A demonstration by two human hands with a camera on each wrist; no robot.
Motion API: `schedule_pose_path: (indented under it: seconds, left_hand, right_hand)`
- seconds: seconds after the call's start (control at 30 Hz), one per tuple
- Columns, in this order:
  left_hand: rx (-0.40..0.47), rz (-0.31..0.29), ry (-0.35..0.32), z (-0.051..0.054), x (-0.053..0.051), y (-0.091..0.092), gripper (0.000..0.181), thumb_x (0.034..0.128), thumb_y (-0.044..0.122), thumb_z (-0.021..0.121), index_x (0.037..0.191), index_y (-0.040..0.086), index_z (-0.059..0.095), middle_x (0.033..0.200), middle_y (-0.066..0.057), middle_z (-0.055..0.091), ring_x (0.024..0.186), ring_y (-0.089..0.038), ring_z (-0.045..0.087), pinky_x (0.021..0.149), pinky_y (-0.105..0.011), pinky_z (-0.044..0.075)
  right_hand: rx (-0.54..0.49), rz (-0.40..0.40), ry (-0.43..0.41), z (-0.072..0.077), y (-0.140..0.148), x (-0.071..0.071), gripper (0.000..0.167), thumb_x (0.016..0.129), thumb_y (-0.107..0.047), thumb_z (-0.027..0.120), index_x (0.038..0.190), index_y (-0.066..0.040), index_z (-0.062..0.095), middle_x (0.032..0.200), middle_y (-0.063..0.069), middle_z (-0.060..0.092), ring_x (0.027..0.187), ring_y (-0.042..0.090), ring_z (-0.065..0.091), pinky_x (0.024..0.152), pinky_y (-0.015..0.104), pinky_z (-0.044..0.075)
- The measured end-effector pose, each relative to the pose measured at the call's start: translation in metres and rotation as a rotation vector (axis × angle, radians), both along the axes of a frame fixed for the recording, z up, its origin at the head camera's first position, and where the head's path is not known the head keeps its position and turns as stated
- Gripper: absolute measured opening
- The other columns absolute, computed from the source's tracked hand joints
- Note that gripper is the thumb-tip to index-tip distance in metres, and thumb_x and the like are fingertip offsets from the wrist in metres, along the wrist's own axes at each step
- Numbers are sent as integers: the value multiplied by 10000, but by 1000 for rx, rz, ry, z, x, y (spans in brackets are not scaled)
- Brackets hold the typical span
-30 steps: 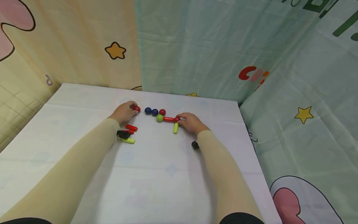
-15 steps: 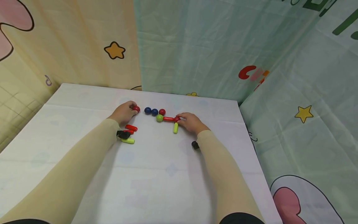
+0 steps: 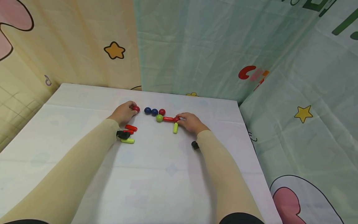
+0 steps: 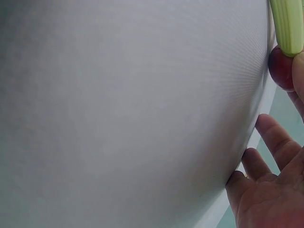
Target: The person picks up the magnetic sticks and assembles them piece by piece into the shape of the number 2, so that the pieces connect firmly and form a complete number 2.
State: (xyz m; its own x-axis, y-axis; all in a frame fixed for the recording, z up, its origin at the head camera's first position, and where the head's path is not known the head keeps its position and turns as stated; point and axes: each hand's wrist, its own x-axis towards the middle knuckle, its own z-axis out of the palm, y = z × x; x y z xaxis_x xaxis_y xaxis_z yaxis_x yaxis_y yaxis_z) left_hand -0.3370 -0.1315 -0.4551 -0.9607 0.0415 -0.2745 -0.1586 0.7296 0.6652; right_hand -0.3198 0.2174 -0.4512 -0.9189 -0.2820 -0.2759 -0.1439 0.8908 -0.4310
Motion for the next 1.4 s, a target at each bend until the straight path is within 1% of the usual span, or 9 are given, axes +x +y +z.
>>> schedule_pose_path:
  seconds: [0.17,0.33,0.57,0.73,0.9,1.17,1.27,1.4]
  left_hand:
    - [0,-3,-1,2,1,0,443,1072,219,614,1493,169,488,1460,-134,559,1228,-349,510,1097,-524,487]
    - [-6,-11,-2,4,2,0,443,1073,218,613,1494,164,487,1468,-134,554,1229,-348,512,1115,-534,477]
    - [-11,-14,-21,5,3,-1,461,1071,216,621,1508,166,482,1476,-128,545,1260,-348,512,1143,-544,475]
    - [-26,-49,-19,5,6,-2,454,1066,215,632,1496,167,495,1432,-132,566,1257,-347,517,1134,-538,483]
    - [-40,-94,-23,10,11,-1,429,1066,207,627,1476,159,511,1401,-138,578,1241,-344,515,1112,-514,487]
    - [1,-141,-26,16,22,-2,424,1060,214,628,1468,164,524,1446,-119,560,1258,-340,507,1080,-485,503]
    - [28,-150,-24,17,23,-1,432,1059,222,635,1474,184,519,1466,-97,544,1267,-330,503,1073,-476,517]
    - [79,-145,-34,19,24,2,428,1051,224,652,1461,221,528,1468,-56,531,1289,-311,493,1072,-461,525]
  right_hand:
    - [2,1,2,0,0,0,399,1072,-346,618,1462,-262,613,1628,63,489,1567,307,368,1280,523,303]
    - [-1,-2,3,-1,-1,-1,388,1073,-341,617,1453,-262,619,1620,65,497,1563,311,375,1279,526,303]
    - [5,0,3,-4,-2,-1,399,1078,-337,608,1469,-254,611,1620,62,497,1562,307,376,1279,522,305]
    - [17,4,8,-5,-1,-2,403,1082,-343,599,1476,-256,607,1617,60,500,1560,308,380,1278,524,307]
    - [32,5,0,-4,-1,-2,434,1087,-355,586,1509,-257,580,1624,58,491,1562,312,375,1276,530,309]
    - [42,-7,-17,-2,-1,-2,461,1092,-372,571,1540,-262,549,1638,56,473,1571,313,358,1275,538,306]
    - [46,-7,-19,-1,-1,-3,470,1095,-378,563,1549,-258,538,1643,61,466,1574,315,353,1279,537,297]
    - [52,-2,-22,0,-1,-3,482,1099,-384,551,1562,-251,523,1654,69,449,1581,318,339,1284,535,287]
